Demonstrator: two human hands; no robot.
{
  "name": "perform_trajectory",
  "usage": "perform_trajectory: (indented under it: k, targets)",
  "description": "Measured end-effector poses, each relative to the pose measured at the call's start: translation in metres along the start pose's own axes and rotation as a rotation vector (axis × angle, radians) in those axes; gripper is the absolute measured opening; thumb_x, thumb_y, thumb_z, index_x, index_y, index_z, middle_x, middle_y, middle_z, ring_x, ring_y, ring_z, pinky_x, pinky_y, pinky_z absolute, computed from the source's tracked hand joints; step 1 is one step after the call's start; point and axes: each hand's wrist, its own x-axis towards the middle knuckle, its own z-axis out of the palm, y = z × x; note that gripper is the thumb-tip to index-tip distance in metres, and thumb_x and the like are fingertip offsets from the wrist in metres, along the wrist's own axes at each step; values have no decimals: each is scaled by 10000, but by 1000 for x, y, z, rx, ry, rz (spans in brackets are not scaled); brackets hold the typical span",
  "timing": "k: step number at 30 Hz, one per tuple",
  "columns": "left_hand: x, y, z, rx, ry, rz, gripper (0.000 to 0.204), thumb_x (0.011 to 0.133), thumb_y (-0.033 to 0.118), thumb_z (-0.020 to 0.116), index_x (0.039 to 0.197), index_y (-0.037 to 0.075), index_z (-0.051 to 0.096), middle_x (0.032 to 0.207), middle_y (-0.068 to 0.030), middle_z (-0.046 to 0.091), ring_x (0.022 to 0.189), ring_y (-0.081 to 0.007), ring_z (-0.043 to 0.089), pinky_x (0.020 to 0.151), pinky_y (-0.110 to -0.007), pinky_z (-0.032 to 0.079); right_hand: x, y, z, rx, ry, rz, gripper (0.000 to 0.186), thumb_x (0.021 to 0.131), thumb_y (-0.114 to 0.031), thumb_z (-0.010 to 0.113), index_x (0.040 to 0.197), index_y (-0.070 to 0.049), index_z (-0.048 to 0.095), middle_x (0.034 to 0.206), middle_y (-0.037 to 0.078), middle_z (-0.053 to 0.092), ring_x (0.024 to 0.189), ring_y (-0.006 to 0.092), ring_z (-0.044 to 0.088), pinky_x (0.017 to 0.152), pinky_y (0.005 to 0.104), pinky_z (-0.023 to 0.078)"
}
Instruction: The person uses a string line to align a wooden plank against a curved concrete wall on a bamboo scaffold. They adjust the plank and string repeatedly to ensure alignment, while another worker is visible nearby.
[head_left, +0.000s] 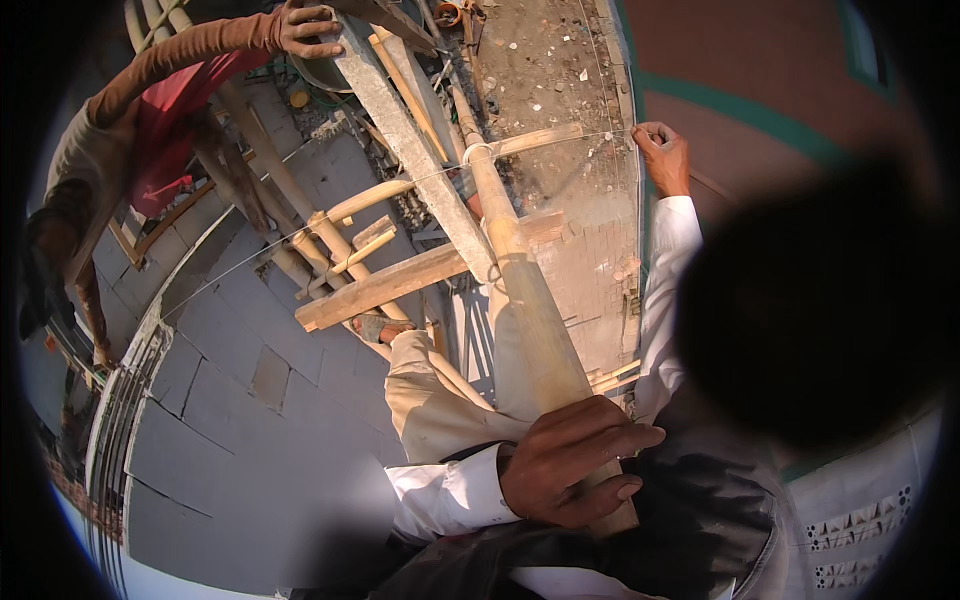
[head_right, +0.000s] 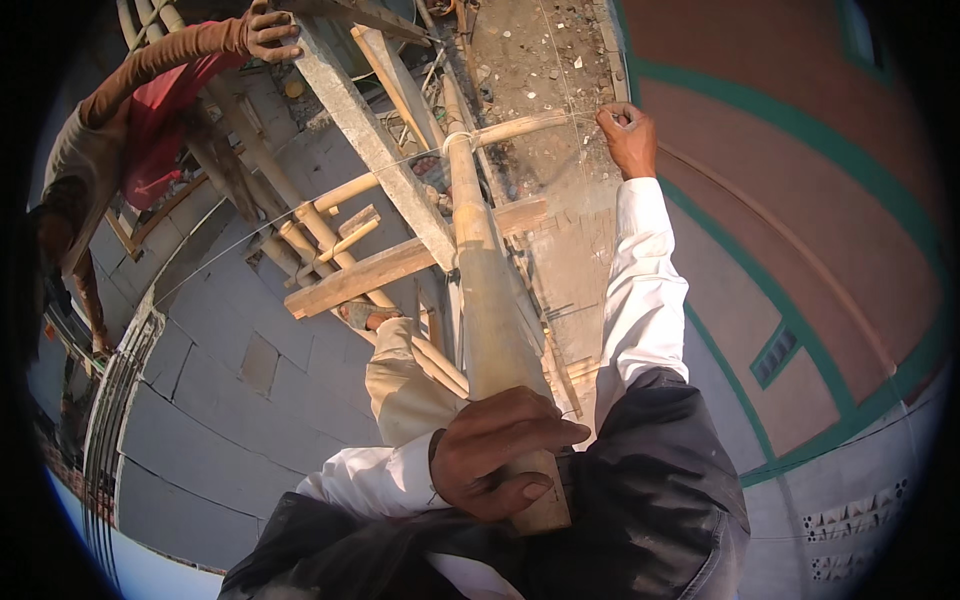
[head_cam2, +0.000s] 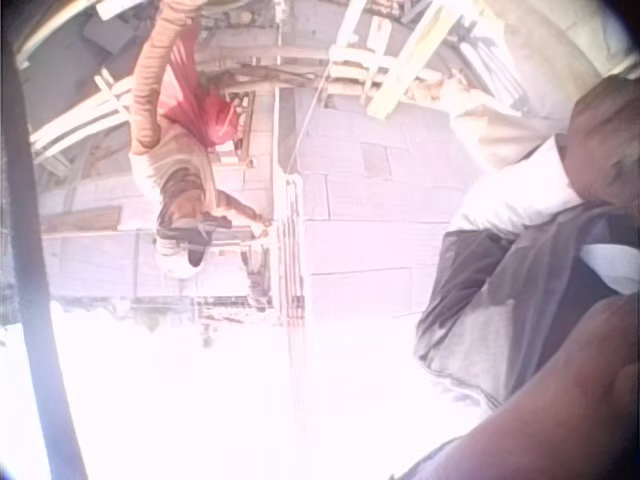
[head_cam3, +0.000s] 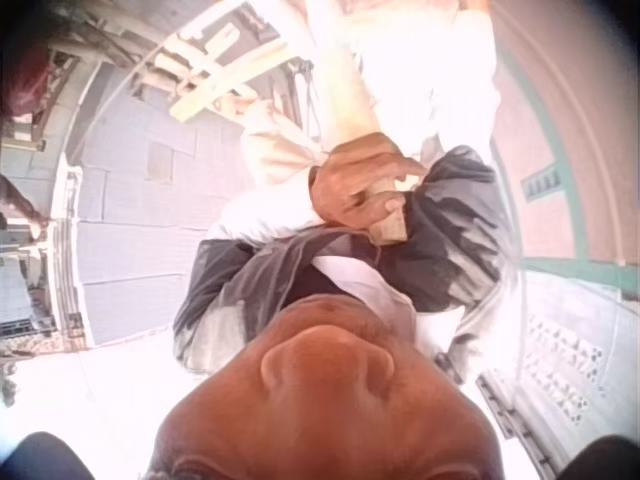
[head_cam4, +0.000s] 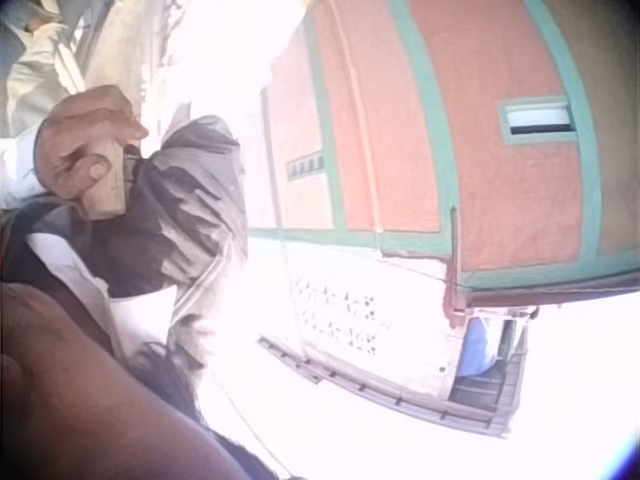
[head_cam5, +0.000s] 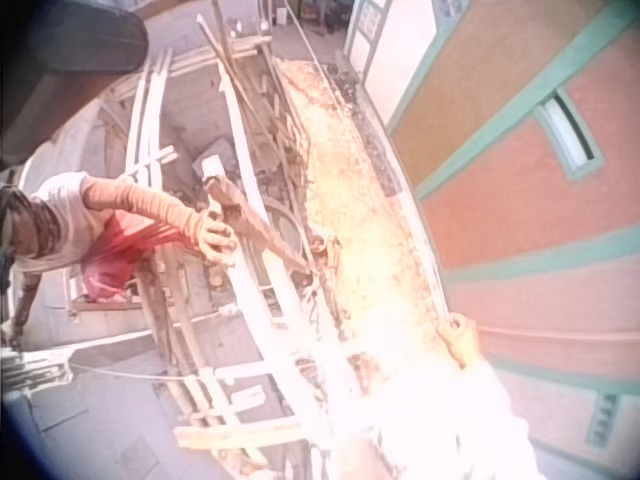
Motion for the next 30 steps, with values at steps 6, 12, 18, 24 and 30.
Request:
perform_trajectory:
  k: [6, 12, 18, 24, 30]
  targets:
    - [-5, -3, -2, 12, 104, 57, 386, 862, 143, 577, 1163, -98, 593, 964, -201, 618, 841, -336, 616, 788, -398, 502, 5, 35, 24, 179, 101, 30, 305, 753, -330, 704, 874, -52, 741, 652, 13, 546, 659, 114, 549, 636, 295, 471]
    - [-58, -29, -45, 232, 410, -131, 288, 971, 178, 514, 1083, -66, 619, 912, -187, 622, 869, -279, 619, 774, -381, 489, -2, 28, 13, -60, 201, -90, 299, 756, -338, 707, 872, -67, 752, 662, 59, 605, 638, 136, 532, 621, 300, 451]
    - [-229, -162, -133, 801, 481, -516, 225, 953, 145, 540, 1067, -31, 621, 988, -203, 618, 894, -368, 588, 806, -416, 475, -3, 22, 9, -131, 151, -103, 273, 771, -316, 740, 891, -71, 757, 713, 28, 642, 664, 99, 533, 625, 284, 447]
    - [-387, -236, -182, 1029, 329, -871, 287, 856, 81, 583, 1130, -4, 577, 1065, -223, 589, 974, -404, 586, 823, -463, 489, -14, 23, 14, -175, 129, -8, 264, 771, -290, 762, 907, -64, 756, 748, 14, 661, 697, 99, 554, 656, 276, 456]
    - [-375, -282, -228, 895, 323, -750, 392, 783, -38, 593, 1166, 38, 558, 1050, -212, 603, 979, -384, 607, 858, -438, 498, 2, 9, 13, -80, 166, -46, 283, 770, -298, 773, 933, -67, 755, 810, 26, 695, 783, 105, 594, 749, 262, 477]
